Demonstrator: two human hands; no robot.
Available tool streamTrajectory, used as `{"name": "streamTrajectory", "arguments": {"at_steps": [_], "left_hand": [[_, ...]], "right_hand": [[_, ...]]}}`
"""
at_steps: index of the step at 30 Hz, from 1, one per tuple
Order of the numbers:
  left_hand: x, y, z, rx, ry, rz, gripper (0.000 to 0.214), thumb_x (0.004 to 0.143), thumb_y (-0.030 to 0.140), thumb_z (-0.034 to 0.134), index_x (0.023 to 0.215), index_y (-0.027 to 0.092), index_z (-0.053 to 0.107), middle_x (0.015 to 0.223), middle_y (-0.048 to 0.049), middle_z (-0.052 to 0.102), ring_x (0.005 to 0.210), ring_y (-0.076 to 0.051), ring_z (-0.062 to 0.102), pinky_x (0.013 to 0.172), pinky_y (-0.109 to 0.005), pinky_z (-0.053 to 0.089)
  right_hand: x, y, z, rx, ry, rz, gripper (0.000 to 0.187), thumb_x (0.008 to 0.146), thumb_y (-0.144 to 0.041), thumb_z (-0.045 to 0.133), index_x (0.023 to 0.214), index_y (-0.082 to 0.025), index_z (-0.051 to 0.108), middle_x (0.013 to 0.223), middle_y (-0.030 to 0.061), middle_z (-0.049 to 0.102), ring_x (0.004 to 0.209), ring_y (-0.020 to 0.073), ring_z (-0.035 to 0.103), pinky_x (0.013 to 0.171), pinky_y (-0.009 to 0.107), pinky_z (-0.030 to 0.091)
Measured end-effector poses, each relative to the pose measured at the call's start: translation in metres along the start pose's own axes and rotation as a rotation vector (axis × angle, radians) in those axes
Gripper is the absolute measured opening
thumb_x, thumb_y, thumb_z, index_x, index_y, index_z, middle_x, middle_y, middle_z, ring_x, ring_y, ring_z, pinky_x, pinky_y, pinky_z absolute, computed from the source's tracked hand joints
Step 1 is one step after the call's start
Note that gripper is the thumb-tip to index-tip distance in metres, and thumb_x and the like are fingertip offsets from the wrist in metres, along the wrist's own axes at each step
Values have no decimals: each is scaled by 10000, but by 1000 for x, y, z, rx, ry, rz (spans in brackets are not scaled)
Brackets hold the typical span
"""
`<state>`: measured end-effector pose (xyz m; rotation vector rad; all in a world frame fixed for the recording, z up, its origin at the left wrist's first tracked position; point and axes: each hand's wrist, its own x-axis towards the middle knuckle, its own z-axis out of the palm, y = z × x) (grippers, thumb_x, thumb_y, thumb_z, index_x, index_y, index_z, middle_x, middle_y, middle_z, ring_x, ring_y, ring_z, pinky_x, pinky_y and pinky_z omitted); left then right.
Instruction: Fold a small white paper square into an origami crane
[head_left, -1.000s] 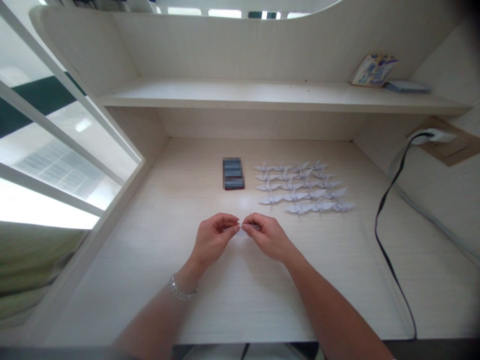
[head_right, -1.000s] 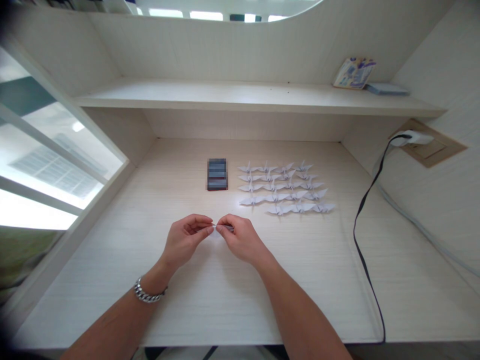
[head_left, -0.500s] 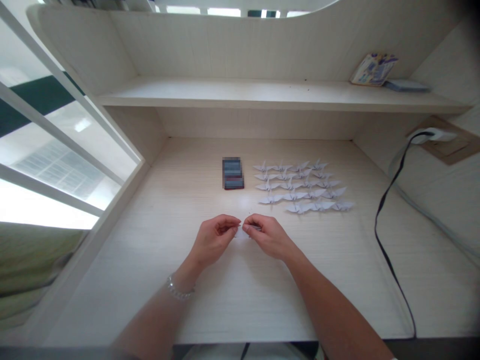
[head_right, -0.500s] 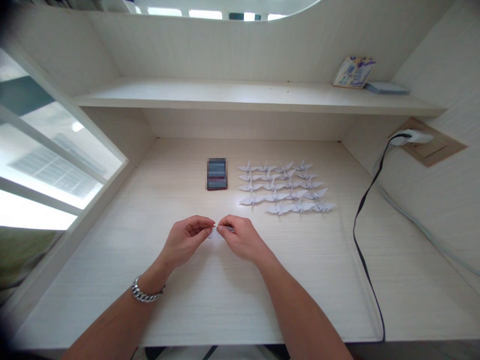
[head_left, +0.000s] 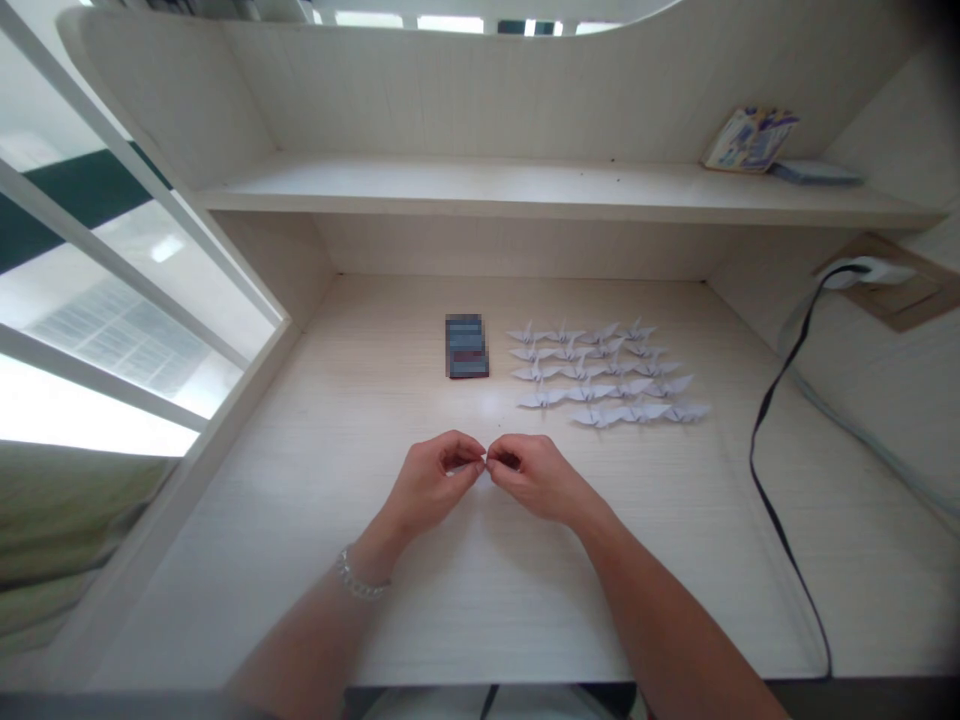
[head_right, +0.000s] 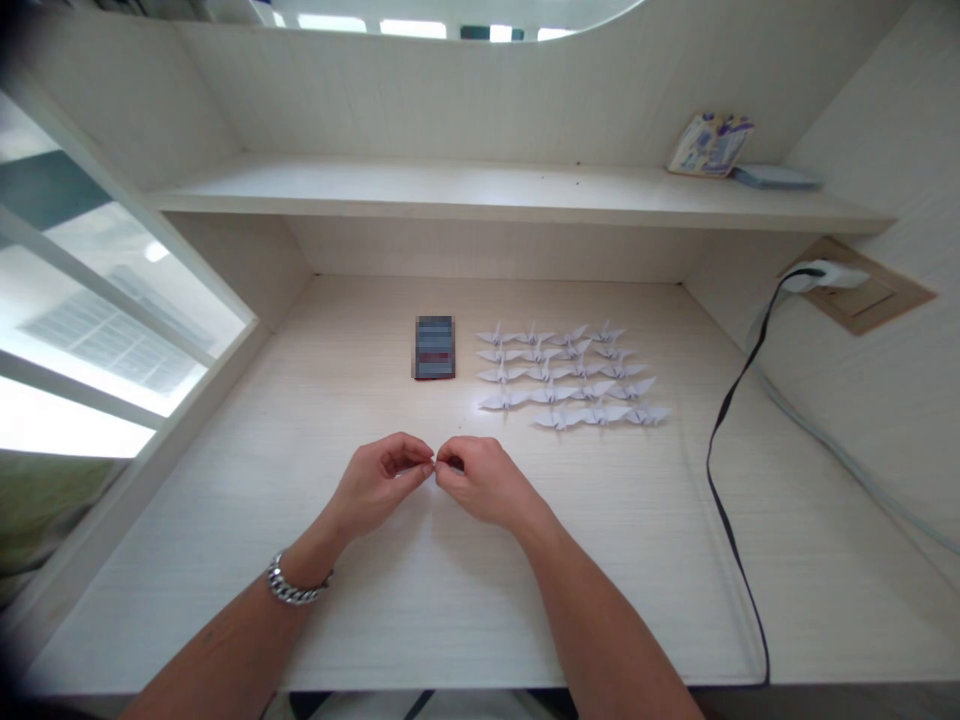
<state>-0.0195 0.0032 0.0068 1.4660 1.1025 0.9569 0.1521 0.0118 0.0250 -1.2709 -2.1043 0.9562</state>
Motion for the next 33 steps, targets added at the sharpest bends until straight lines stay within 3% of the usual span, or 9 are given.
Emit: {"name": "streamTrajectory", "arguments": {"at_steps": [7, 13, 24, 29, 33], "left_hand": [[3, 0, -1, -51, -15, -63, 139, 705, 198, 625, 826, 134, 601, 772, -51, 647, 722, -137, 606, 682, -251, 481], [4, 1, -3, -48, 16, -71, 152, 698, 223, 632, 818, 136, 597, 770, -52, 649, 715, -138, 605, 672, -248, 478], [3, 1, -7, -16, -79, -93, 125, 696, 175, 581, 798, 132, 639, 735, -48, 659, 644, -127, 590, 592, -226, 457], [4, 4, -8, -104, -81, -110, 197, 693, 126, 556, 873, 132, 635, 825, -71, 678, 764, -153, 624, 668, -246, 481], [5, 2, -5, -124, -54, -113, 216, 692, 189, 615, 900, 130, 616, 821, -76, 673, 745, -152, 624, 680, -264, 488]], "right_hand": [[-1, 7, -8, 107, -126, 31, 176, 776, -171, 453, 765, -168, 629, 656, -14, 588, 579, 89, 472, 528, 195, 349], [-1, 7, -9, 153, -88, 47, 158, 789, -261, 494, 794, -164, 619, 700, 1, 609, 621, 101, 511, 558, 202, 378], [1, 11, -8, 192, -148, 115, 165, 761, -228, 486, 740, -147, 629, 625, -8, 558, 560, 92, 462, 494, 194, 337], [1, 15, -8, 294, -158, 164, 175, 755, -241, 485, 756, -140, 628, 605, -8, 544, 533, 92, 457, 464, 195, 329], [1, 16, -7, 285, -130, 157, 169, 758, -246, 483, 737, -148, 620, 601, -13, 542, 536, 92, 463, 472, 196, 341]]}}
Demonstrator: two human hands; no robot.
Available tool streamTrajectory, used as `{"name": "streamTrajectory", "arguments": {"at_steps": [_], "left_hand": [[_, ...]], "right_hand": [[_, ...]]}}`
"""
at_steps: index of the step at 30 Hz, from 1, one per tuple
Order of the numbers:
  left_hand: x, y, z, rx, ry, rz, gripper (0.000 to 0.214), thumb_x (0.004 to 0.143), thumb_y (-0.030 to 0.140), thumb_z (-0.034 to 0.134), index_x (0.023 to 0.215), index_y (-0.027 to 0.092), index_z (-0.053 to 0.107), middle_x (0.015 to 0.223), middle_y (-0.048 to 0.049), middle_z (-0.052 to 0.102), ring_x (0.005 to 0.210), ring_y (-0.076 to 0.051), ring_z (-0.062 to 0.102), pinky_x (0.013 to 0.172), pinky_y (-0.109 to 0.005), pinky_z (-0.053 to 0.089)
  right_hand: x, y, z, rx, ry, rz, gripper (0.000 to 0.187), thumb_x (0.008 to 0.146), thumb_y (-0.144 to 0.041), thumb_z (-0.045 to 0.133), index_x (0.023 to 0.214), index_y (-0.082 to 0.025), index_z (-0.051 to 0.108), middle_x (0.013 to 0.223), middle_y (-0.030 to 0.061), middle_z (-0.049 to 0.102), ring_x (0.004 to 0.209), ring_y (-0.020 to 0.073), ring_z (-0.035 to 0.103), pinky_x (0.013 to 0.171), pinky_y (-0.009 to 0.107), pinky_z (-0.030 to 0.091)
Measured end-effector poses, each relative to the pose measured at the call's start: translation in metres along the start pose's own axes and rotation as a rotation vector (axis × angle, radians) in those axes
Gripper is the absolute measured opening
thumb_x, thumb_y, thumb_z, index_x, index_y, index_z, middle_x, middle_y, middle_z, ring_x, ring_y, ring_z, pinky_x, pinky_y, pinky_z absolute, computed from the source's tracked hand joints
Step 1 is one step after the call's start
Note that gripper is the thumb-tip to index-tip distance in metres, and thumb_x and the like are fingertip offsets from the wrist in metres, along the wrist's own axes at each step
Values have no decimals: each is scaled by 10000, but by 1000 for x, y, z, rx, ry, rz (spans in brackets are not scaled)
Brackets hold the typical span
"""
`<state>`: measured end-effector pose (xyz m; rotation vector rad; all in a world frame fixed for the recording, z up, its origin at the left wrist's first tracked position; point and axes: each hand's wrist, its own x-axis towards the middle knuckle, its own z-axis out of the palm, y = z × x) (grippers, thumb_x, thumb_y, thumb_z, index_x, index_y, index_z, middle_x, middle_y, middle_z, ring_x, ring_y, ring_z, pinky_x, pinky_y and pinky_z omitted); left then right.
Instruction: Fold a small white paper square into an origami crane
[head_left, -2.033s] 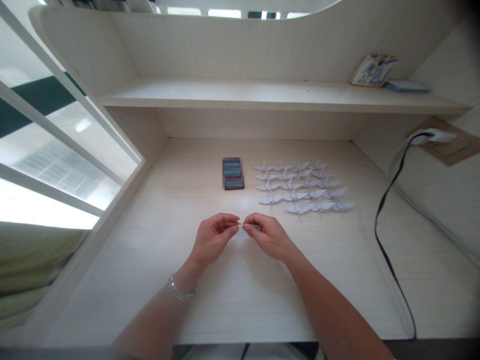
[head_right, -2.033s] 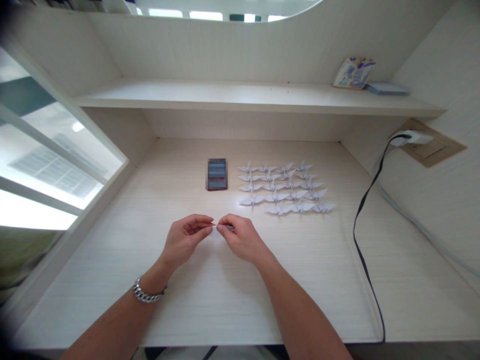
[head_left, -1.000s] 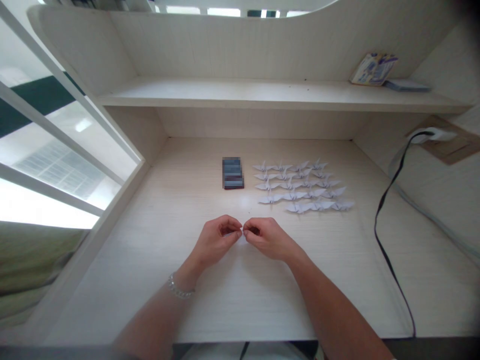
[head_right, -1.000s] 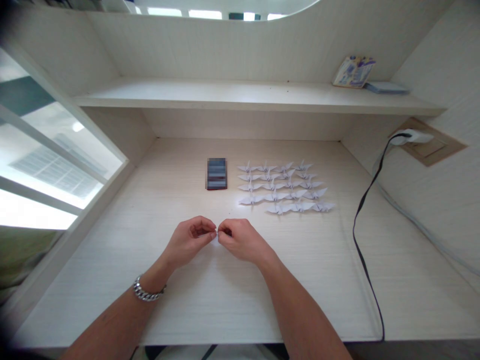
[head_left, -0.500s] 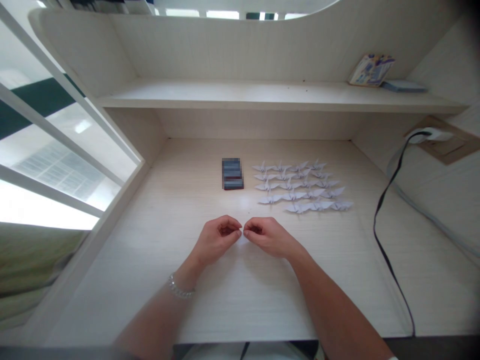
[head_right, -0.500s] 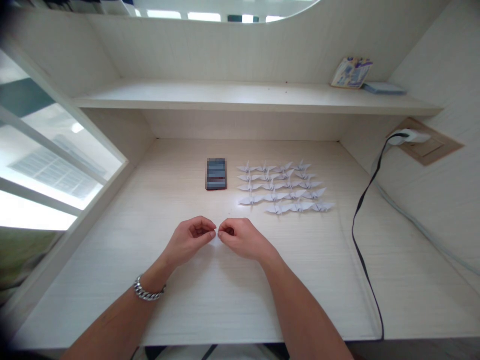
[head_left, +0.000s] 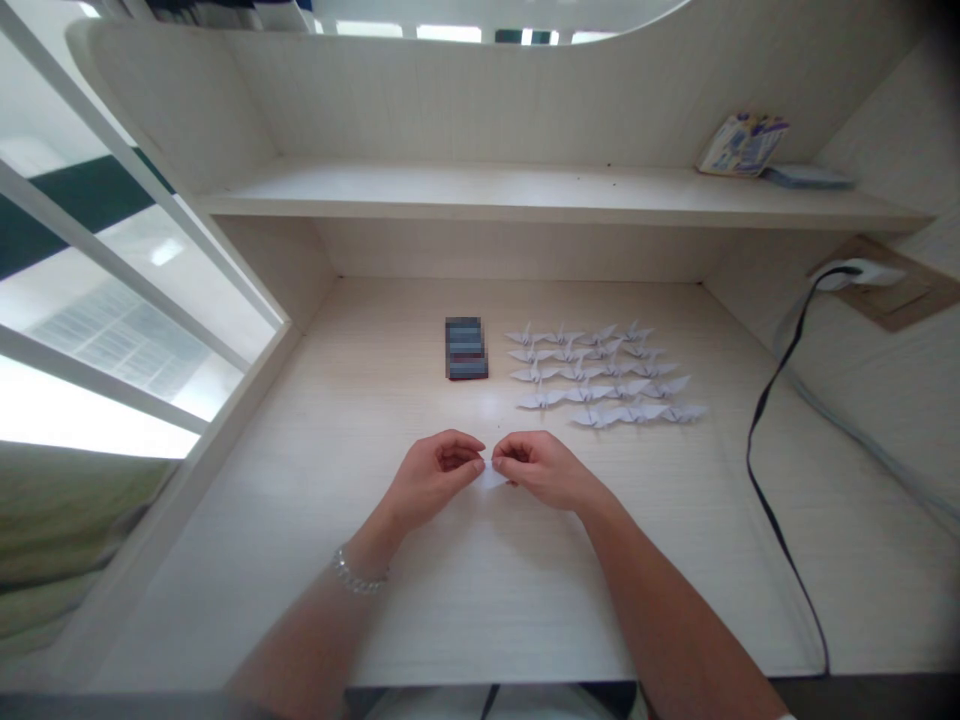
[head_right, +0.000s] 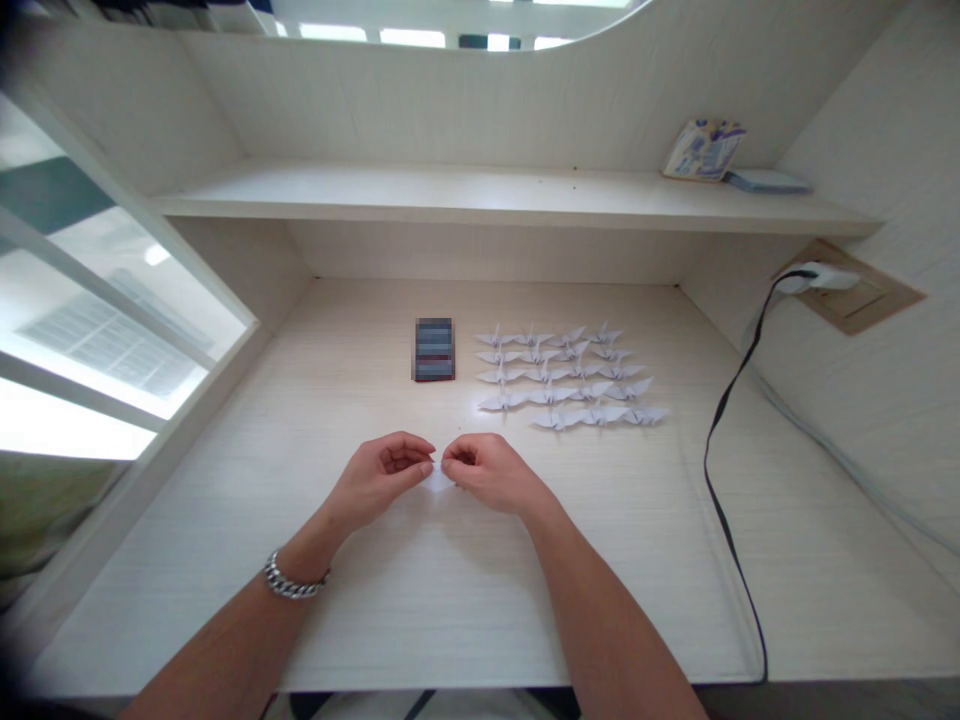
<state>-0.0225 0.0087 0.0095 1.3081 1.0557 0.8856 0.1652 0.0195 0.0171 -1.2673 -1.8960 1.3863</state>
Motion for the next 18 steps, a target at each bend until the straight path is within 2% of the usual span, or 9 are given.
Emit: {"name": "streamTrajectory", "arguments": {"at_steps": [6, 11, 16, 18], "left_hand": [[1, -3, 0, 14, 25, 6, 177, 685, 225, 648, 830, 130, 606, 765, -58, 658, 697, -135, 607, 647, -250, 479], [-1, -2, -1, 18, 25, 13, 174, 682, 233, 653, 818, 133, 611, 760, -53, 656, 695, -140, 608, 636, -249, 476], [-1, -2, -1, 37, 33, 19, 170, 682, 238, 648, 815, 137, 619, 763, -59, 662, 689, -145, 610, 631, -254, 479], [-1, -1, 0, 41, 24, 18, 164, 681, 239, 644, 808, 138, 627, 768, -63, 667, 696, -152, 614, 638, -261, 484]], "right_hand": [[-1, -1, -1, -12, -46, -11, 172, 746, -185, 470, 782, -145, 634, 646, 3, 594, 573, 103, 529, 523, 204, 401], [-1, 0, -5, 83, -103, 31, 196, 753, -170, 454, 823, -143, 634, 739, 24, 617, 626, 120, 585, 555, 217, 454], [-2, -4, -4, -2, -19, -33, 196, 788, -227, 466, 846, -161, 641, 801, 29, 630, 708, 130, 560, 600, 227, 435], [-2, -6, -1, -65, -8, -58, 178, 779, -287, 512, 804, -159, 634, 712, 13, 615, 644, 121, 535, 562, 221, 403]]}}
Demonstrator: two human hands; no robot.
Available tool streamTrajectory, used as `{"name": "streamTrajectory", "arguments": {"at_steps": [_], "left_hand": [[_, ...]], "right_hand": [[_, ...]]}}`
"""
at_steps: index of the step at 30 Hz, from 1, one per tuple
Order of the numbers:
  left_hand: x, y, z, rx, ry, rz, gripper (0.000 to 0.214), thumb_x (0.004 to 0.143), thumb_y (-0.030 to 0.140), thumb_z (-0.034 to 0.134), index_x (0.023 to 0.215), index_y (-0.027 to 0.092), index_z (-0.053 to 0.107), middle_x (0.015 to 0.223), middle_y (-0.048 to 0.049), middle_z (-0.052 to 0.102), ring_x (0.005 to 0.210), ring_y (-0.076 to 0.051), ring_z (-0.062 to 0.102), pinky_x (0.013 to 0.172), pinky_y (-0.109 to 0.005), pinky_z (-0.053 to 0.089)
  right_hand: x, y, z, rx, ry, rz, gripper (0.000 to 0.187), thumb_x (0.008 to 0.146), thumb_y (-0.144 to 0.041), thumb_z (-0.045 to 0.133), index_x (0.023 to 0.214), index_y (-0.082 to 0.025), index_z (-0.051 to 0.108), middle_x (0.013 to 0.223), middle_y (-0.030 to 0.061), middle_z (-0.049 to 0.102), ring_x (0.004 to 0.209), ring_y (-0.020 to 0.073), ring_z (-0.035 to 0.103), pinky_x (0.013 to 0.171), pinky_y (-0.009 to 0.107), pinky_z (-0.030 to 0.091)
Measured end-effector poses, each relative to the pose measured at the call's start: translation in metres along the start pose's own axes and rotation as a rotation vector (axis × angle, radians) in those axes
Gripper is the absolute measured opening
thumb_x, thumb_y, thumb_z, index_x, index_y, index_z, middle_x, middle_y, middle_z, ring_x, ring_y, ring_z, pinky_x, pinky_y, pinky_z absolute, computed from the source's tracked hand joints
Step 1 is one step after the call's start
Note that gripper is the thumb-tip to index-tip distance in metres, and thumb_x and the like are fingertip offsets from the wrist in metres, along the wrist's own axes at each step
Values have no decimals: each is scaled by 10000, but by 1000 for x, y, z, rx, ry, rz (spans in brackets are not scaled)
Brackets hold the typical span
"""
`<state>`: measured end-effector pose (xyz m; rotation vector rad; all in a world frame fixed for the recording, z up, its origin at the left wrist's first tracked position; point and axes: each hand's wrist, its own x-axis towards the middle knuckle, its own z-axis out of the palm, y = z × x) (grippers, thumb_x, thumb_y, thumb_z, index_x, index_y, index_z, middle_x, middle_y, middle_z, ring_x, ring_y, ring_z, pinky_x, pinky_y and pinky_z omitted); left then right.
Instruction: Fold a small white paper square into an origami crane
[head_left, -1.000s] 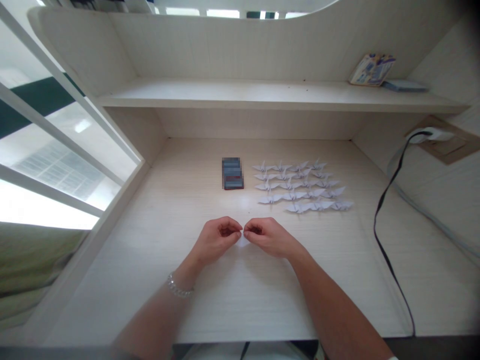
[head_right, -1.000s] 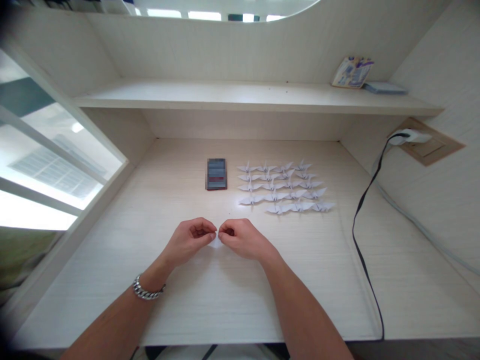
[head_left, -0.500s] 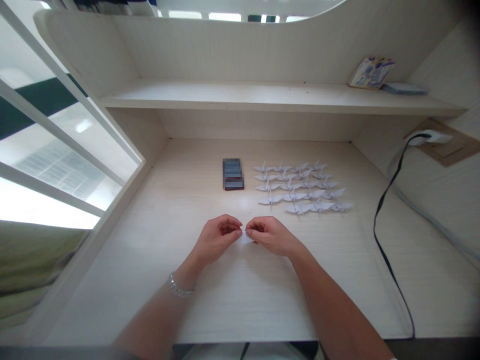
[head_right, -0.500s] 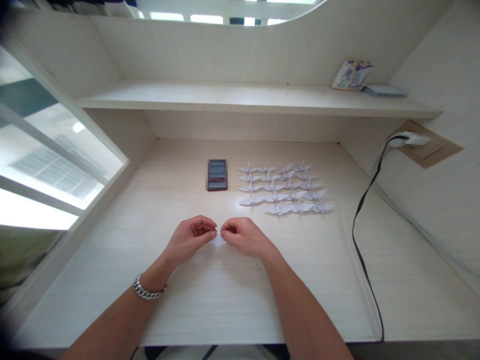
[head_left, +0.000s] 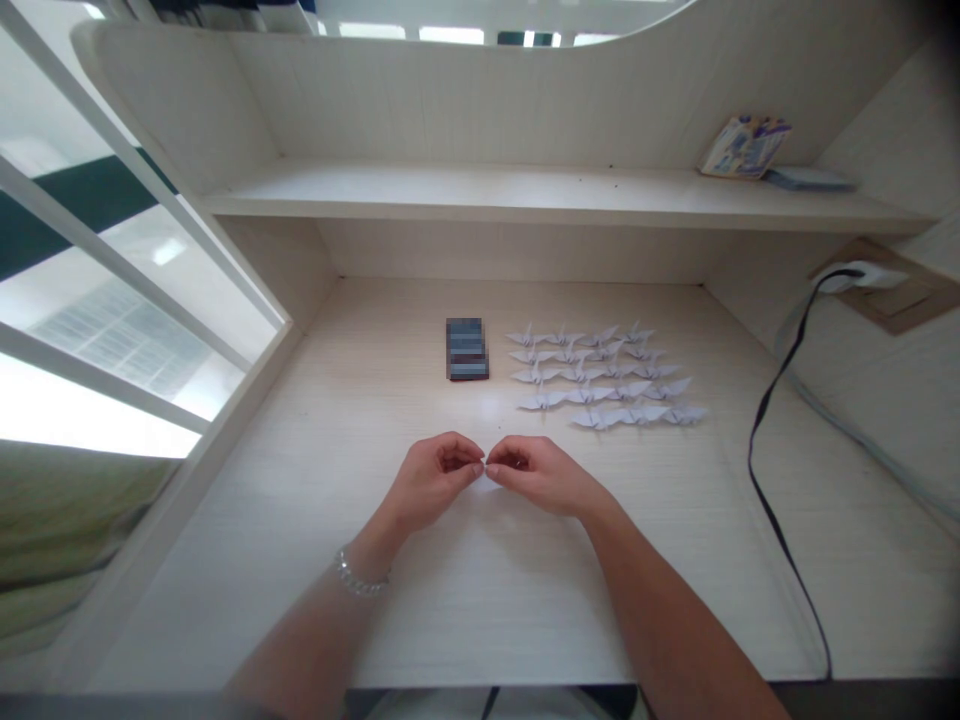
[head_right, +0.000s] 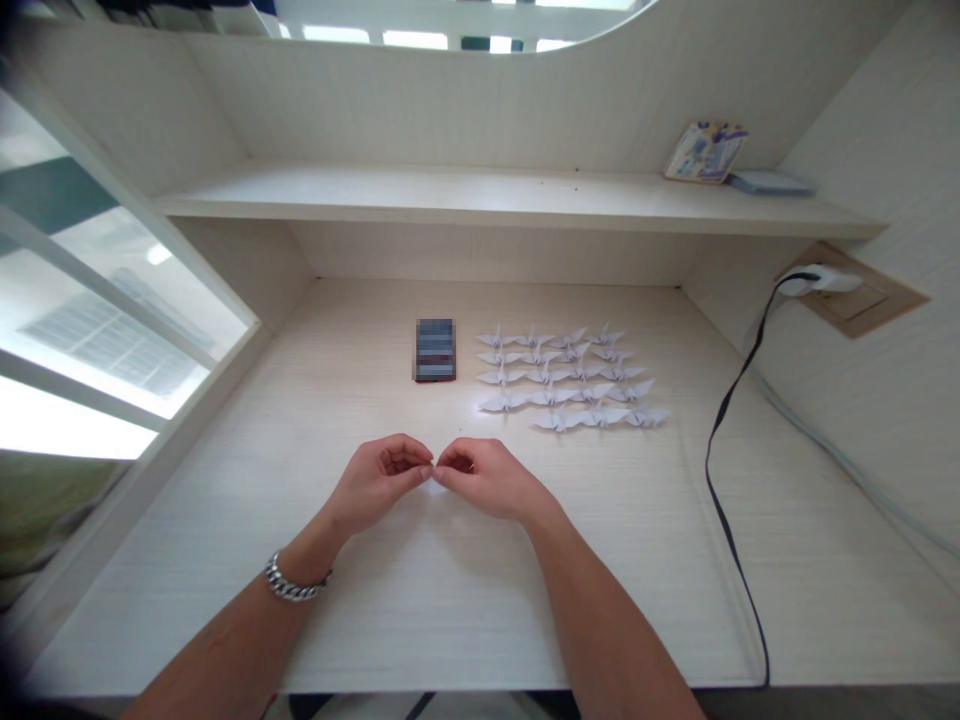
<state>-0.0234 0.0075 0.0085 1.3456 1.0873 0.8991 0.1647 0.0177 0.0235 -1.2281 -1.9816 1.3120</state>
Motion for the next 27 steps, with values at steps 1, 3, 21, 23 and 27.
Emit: {"name": "streamTrajectory", "arguments": {"at_steps": [1, 3, 21, 23, 27], "left_hand": [[0, 0, 0, -2, -4, -2, 160, 681, 235, 641, 807, 137, 630, 772, -66, 669, 702, -155, 617, 642, -263, 486], [0, 1, 0, -20, -12, -11, 170, 684, 213, 629, 834, 135, 631, 778, -70, 675, 716, -159, 624, 651, -263, 488], [2, -2, 0, -32, 78, 23, 321, 728, 276, 613, 1020, 150, 566, 775, -49, 647, 693, -134, 601, 630, -246, 479], [3, -2, 2, -64, 141, 33, 334, 721, 289, 624, 1019, 155, 554, 776, -38, 636, 700, -129, 596, 641, -247, 483], [4, -1, 7, -43, 131, 38, 274, 668, 301, 677, 871, 144, 583, 811, -41, 625, 738, -139, 590, 670, -258, 492]], "right_hand": [[0, 0, 1, -28, -4, -2, 177, 776, -298, 521, 774, -157, 629, 676, 6, 603, 614, 115, 520, 544, 218, 385], [0, 1, 3, -48, -13, 6, 179, 781, -297, 516, 748, -154, 618, 653, 1, 590, 591, 109, 505, 527, 213, 364], [2, -2, 11, 1, 73, -21, 179, 793, -297, 515, 759, -162, 626, 688, 9, 607, 623, 117, 515, 567, 225, 383], [5, 0, 15, 60, 173, -9, 189, 790, -312, 524, 733, -161, 621, 663, 6, 602, 606, 117, 510, 562, 229, 385], [13, 5, 23, 396, 391, 27, 204, 729, -351, 605, 732, -149, 627, 696, 31, 638, 639, 138, 551, 603, 253, 426]]}}
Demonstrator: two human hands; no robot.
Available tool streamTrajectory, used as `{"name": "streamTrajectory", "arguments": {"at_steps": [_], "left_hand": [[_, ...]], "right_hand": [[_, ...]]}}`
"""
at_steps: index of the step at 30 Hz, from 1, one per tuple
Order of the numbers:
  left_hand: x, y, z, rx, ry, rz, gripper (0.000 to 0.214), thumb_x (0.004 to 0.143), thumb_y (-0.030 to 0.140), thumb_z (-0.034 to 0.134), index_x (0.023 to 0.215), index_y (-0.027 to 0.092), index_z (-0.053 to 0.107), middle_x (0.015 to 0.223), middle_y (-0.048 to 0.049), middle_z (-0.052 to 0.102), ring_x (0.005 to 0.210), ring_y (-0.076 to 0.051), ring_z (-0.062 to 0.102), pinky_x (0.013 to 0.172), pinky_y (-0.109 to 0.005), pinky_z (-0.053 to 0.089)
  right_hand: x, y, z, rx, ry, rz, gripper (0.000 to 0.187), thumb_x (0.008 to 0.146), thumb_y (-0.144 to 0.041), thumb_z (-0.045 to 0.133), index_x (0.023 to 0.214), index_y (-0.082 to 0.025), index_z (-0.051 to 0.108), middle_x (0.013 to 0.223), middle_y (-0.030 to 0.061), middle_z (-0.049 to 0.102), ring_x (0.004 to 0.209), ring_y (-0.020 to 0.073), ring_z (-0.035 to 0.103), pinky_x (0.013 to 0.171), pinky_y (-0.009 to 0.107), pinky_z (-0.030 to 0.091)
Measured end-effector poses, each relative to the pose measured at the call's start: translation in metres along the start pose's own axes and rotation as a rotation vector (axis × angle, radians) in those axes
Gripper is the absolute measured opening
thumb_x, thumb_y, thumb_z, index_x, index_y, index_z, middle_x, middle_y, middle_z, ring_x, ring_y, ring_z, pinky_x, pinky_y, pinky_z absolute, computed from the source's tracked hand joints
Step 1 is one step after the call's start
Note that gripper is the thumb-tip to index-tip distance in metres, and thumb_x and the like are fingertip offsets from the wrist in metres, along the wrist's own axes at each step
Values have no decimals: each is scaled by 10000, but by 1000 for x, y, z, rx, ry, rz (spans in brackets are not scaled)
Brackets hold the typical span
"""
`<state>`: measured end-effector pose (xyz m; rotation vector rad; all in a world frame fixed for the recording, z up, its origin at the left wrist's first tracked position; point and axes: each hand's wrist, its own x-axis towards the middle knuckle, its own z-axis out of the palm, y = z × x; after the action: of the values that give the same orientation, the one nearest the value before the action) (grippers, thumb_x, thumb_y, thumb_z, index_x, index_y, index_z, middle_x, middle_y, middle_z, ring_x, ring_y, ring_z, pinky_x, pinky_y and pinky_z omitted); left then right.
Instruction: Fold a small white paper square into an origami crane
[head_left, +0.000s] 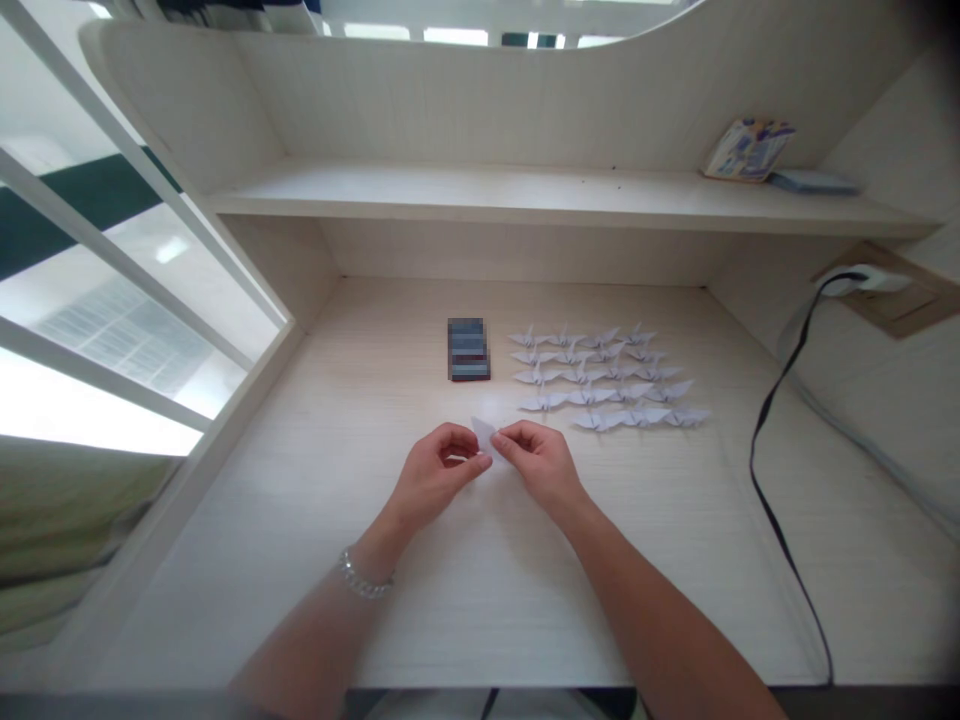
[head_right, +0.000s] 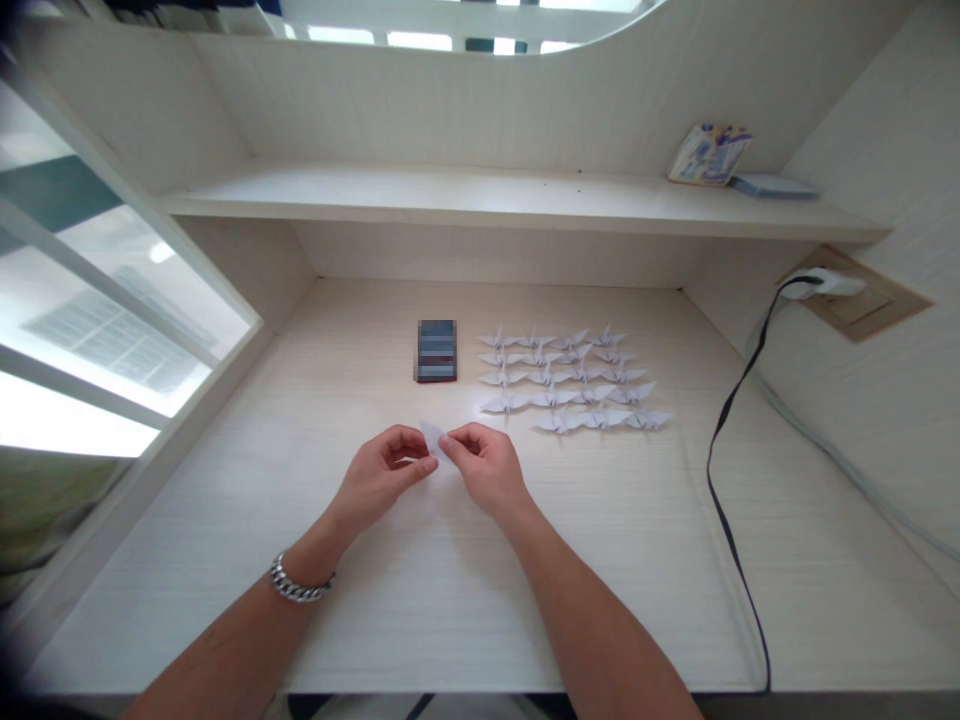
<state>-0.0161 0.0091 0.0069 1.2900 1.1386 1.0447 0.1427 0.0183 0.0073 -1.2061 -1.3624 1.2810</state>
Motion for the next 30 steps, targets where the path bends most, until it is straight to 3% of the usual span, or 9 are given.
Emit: {"name": "streamTrajectory", "arguments": {"at_steps": [2, 5, 9, 14, 18, 22, 30], "left_hand": [[0, 0, 2, 30, -21, 9, 231, 697, 315, 647, 844, 143, 602, 825, -48, 632, 749, -143, 589, 673, -256, 489], [2, -3, 1, 54, 39, 22, 213, 733, 332, 605, 837, 146, 616, 817, -45, 644, 741, -143, 592, 661, -243, 478], [4, -9, -3, 48, 129, 30, 204, 733, 331, 607, 812, 142, 604, 759, -26, 629, 685, -123, 577, 620, -221, 463], [2, -10, -2, 8, 85, 25, 213, 747, 326, 595, 839, 134, 601, 743, -24, 623, 664, -122, 587, 630, -243, 500], [-1, -5, 1, 24, 38, -19, 256, 745, 357, 582, 856, 133, 639, 795, -44, 648, 696, -150, 609, 634, -281, 542], [-1, -3, 0, 9, 28, -19, 303, 724, 338, 605, 956, 146, 641, 857, -58, 661, 740, -166, 617, 636, -298, 555], [0, -3, -4, 104, 123, 32, 300, 668, 298, 663, 929, 149, 662, 882, -68, 679, 723, -165, 631, 658, -273, 534]], "right_hand": [[1, 4, 5, 123, 47, 45, 221, 702, -360, 632, 756, -146, 642, 730, 43, 654, 664, 148, 566, 636, 269, 441], [1, 8, 12, 174, 40, 109, 252, 695, -375, 633, 803, -149, 661, 747, 43, 660, 666, 148, 570, 635, 271, 443], [0, 13, 14, 92, 1, 75, 208, 696, -346, 629, 721, -141, 654, 679, 23, 638, 611, 130, 549, 580, 246, 423], [3, 12, 7, 33, -72, 68, 178, 706, -312, 619, 730, -138, 646, 694, 29, 652, 626, 137, 575, 578, 244, 439], [3, 4, -1, 27, -21, -13, 310, 672, -305, 665, 947, -168, 626, 918, 66, 666, 774, 168, 610, 666, 273, 483], [1, 1, -3, -91, -26, -71, 170, 721, -273, 616, 845, -175, 679, 838, 61, 685, 765, 178, 622, 703, 294, 492], [-1, 3, 0, -92, 24, -73, 224, 700, -297, 644, 890, -189, 690, 877, 57, 682, 779, 180, 628, 695, 285, 500]]}}
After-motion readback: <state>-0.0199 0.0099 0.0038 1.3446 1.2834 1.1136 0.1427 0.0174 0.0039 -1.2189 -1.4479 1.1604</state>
